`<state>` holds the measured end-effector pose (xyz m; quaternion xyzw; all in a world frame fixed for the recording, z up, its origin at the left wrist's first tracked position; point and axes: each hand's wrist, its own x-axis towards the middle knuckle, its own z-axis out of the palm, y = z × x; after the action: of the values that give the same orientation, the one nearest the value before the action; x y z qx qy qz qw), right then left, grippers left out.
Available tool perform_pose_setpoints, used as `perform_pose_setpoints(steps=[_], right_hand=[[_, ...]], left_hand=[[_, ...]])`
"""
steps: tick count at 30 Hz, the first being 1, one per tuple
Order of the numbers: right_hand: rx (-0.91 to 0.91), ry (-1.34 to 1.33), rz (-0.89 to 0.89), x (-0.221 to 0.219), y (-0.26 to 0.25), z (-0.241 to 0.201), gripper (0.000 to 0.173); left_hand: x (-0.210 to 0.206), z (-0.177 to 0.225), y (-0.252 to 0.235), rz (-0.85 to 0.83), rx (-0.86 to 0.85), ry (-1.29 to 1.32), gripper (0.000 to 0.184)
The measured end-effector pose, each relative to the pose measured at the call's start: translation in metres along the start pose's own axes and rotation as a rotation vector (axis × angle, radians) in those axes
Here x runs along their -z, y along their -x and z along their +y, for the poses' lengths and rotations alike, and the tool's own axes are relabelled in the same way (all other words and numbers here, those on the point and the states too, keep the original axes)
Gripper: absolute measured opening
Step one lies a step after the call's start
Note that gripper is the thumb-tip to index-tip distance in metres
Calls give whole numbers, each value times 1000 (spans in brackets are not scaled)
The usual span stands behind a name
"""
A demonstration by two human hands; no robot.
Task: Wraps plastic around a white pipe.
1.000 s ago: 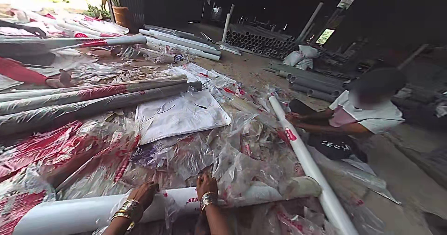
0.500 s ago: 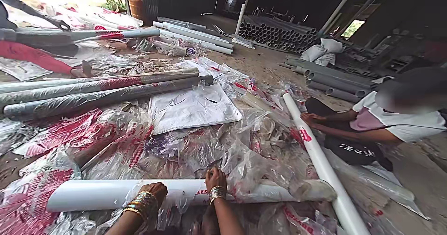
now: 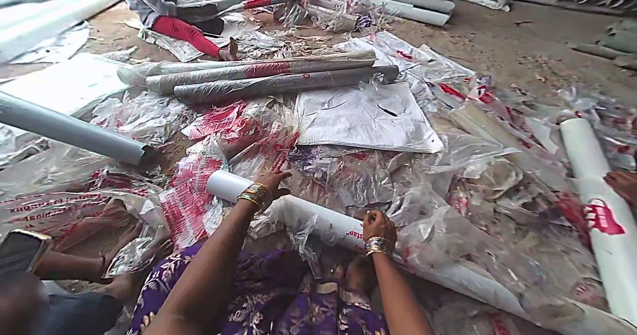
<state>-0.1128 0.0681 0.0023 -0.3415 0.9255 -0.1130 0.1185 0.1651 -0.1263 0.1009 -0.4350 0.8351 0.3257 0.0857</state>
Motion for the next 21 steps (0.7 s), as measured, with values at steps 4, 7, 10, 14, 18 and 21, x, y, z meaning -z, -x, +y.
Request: perform_pose_setpoints(steps=[4,7,10,14,18,21], right_hand=[[-19,2,-29,1,-2,-1,41],[-12,-6,-20,0,-4,0,40],[-14,-19,-24,2,-4,0,39],[-13,-2,-21,-1,-4,1,39],[-6,4,-23,-1,-4,3,39],[-22,3,-33,0,-4,2,40]], left_hand=[[-41,-18,-14,-201,-69,-59,64],[-47,-13,-18,-172,-48,-84,39],[-47,-4,-19,-133,19,-108,25],[-53,9,-19,-172,109,-185,30],[-58,19,-15,-241,166,-231,33],[-57,37,2,-365,155,-304,37]])
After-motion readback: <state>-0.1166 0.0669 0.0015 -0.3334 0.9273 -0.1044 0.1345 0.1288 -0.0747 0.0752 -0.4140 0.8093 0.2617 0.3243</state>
